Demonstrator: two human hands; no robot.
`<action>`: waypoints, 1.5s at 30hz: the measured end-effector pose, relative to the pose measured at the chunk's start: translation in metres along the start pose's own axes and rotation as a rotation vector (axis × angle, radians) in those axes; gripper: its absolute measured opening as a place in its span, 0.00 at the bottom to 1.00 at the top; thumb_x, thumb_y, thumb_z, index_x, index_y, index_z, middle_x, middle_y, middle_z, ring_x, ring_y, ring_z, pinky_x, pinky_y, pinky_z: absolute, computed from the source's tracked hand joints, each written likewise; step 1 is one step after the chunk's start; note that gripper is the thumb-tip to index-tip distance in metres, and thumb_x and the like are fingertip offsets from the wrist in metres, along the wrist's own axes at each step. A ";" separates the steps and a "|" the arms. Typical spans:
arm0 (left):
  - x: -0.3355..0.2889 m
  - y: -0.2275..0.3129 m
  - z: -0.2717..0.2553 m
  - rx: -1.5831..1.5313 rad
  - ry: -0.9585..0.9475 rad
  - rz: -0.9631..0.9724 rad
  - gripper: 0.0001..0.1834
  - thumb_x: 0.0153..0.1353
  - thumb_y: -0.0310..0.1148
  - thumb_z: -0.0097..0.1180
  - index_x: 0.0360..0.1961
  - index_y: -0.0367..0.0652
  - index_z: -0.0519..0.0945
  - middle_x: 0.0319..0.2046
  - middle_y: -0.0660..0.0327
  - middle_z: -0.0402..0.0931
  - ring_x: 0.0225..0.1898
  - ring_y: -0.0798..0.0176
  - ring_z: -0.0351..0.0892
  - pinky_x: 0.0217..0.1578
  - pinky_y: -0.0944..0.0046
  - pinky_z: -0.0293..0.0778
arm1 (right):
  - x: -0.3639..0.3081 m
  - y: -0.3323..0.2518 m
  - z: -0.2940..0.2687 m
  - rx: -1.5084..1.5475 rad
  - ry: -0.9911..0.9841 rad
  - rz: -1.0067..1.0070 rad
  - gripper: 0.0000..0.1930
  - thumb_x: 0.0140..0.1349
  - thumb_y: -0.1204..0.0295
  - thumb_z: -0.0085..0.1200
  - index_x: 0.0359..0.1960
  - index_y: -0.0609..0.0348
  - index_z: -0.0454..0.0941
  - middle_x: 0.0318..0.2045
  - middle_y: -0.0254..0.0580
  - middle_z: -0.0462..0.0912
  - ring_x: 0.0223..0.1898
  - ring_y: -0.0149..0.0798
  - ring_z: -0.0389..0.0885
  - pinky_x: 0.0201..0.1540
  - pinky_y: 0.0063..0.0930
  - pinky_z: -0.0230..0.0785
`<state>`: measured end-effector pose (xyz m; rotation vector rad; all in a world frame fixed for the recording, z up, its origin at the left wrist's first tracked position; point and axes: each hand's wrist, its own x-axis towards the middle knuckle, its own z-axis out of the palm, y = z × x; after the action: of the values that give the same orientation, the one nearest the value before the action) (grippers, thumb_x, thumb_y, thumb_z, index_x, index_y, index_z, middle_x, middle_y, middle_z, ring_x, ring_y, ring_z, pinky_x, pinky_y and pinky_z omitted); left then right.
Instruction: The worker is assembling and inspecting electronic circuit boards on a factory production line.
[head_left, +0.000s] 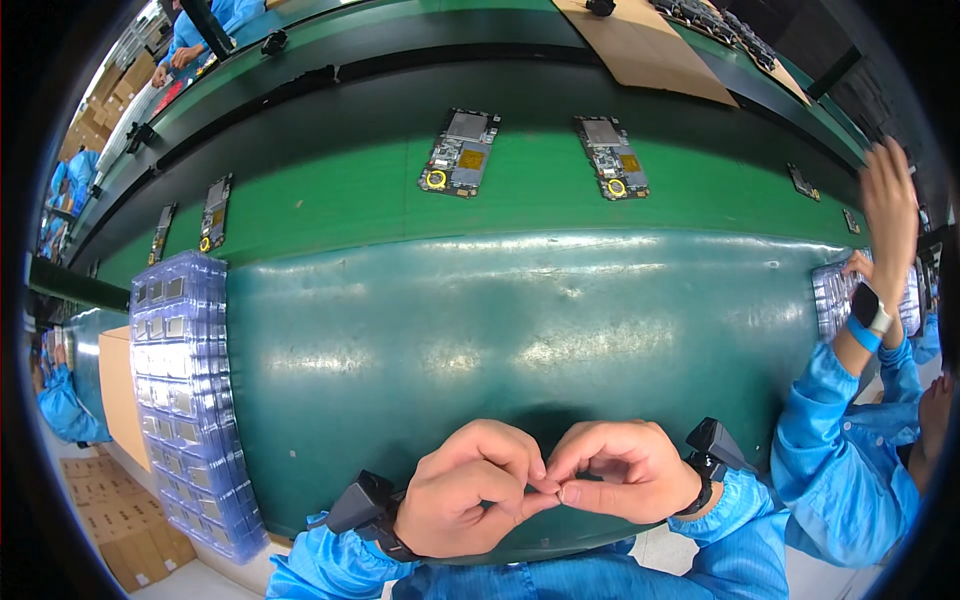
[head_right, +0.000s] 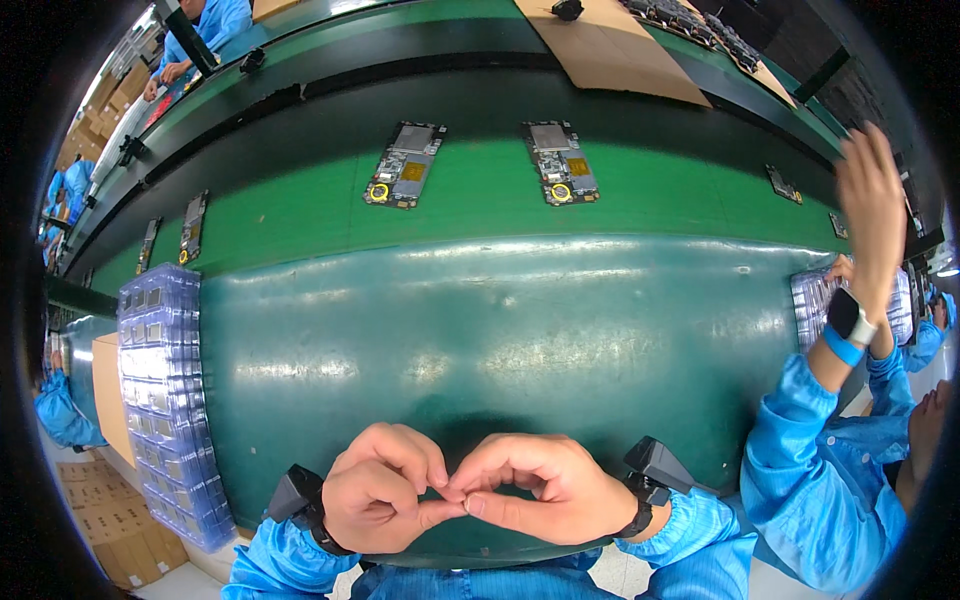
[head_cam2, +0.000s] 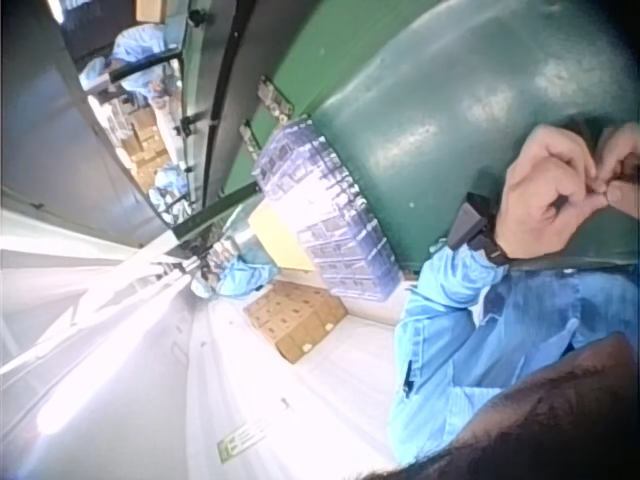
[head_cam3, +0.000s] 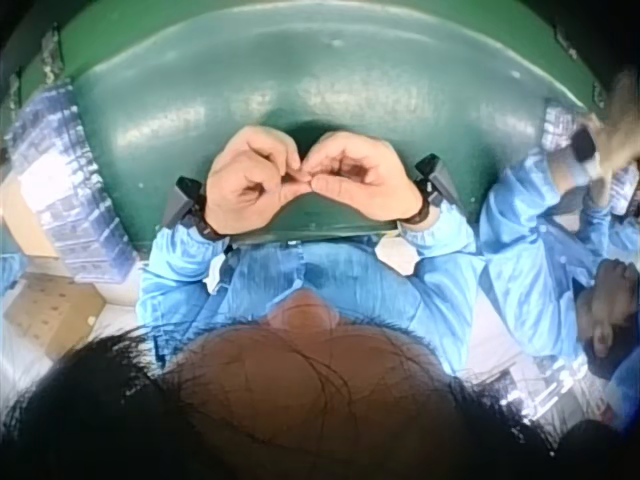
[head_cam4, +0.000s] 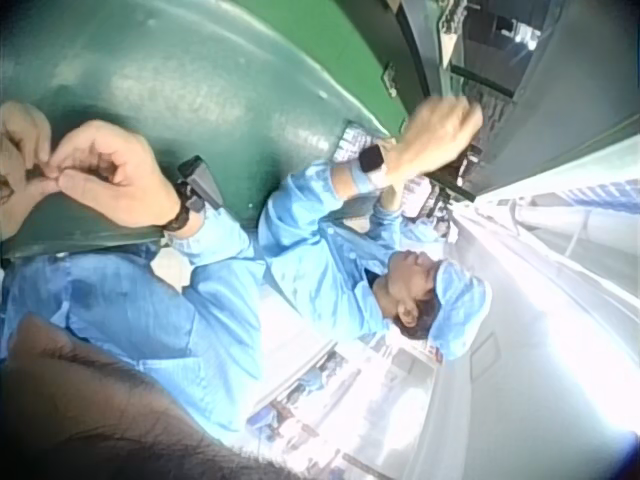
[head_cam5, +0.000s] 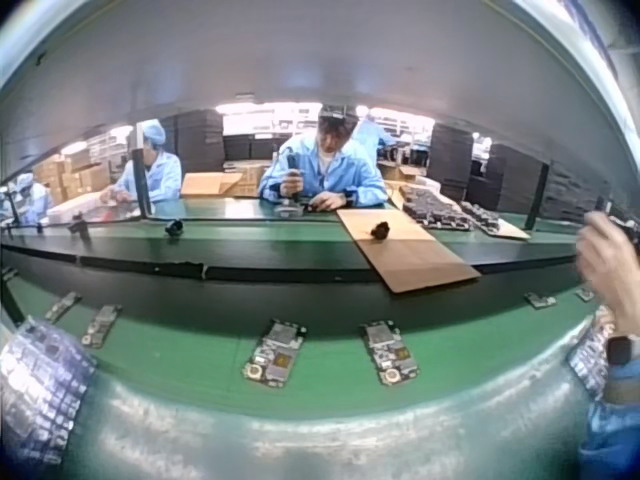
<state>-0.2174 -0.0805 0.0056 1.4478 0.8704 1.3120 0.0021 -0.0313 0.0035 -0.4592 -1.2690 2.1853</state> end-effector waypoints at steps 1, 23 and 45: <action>0.000 -0.001 0.000 -0.001 -0.002 0.001 0.18 0.53 0.14 0.72 0.28 0.42 0.72 0.38 0.58 0.73 0.43 0.58 0.82 0.37 0.63 0.81 | 0.001 0.001 0.000 0.011 0.010 0.006 0.13 0.69 0.87 0.54 0.53 0.70 0.76 0.49 0.48 0.82 0.55 0.38 0.83 0.59 0.30 0.75; -0.005 -0.014 -0.002 0.280 -0.010 0.214 0.17 0.50 0.13 0.72 0.26 0.42 0.75 0.33 0.61 0.73 0.36 0.59 0.82 0.34 0.64 0.79 | 0.007 0.028 -0.005 0.251 -0.023 0.109 0.14 0.72 0.81 0.52 0.58 0.61 0.73 0.52 0.36 0.79 0.52 0.29 0.79 0.53 0.26 0.75; -0.012 -0.045 -0.016 0.085 0.070 0.122 0.09 0.66 0.16 0.59 0.44 0.36 0.77 0.47 0.53 0.73 0.47 0.60 0.80 0.48 0.62 0.80 | 0.022 0.058 -0.005 -0.092 0.214 -0.045 0.10 0.73 0.73 0.56 0.52 0.66 0.78 0.49 0.42 0.84 0.46 0.33 0.85 0.52 0.29 0.80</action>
<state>-0.2310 -0.0761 -0.0414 1.5498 0.9049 1.4384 -0.0301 -0.0371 -0.0496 -0.6753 -1.2534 1.9865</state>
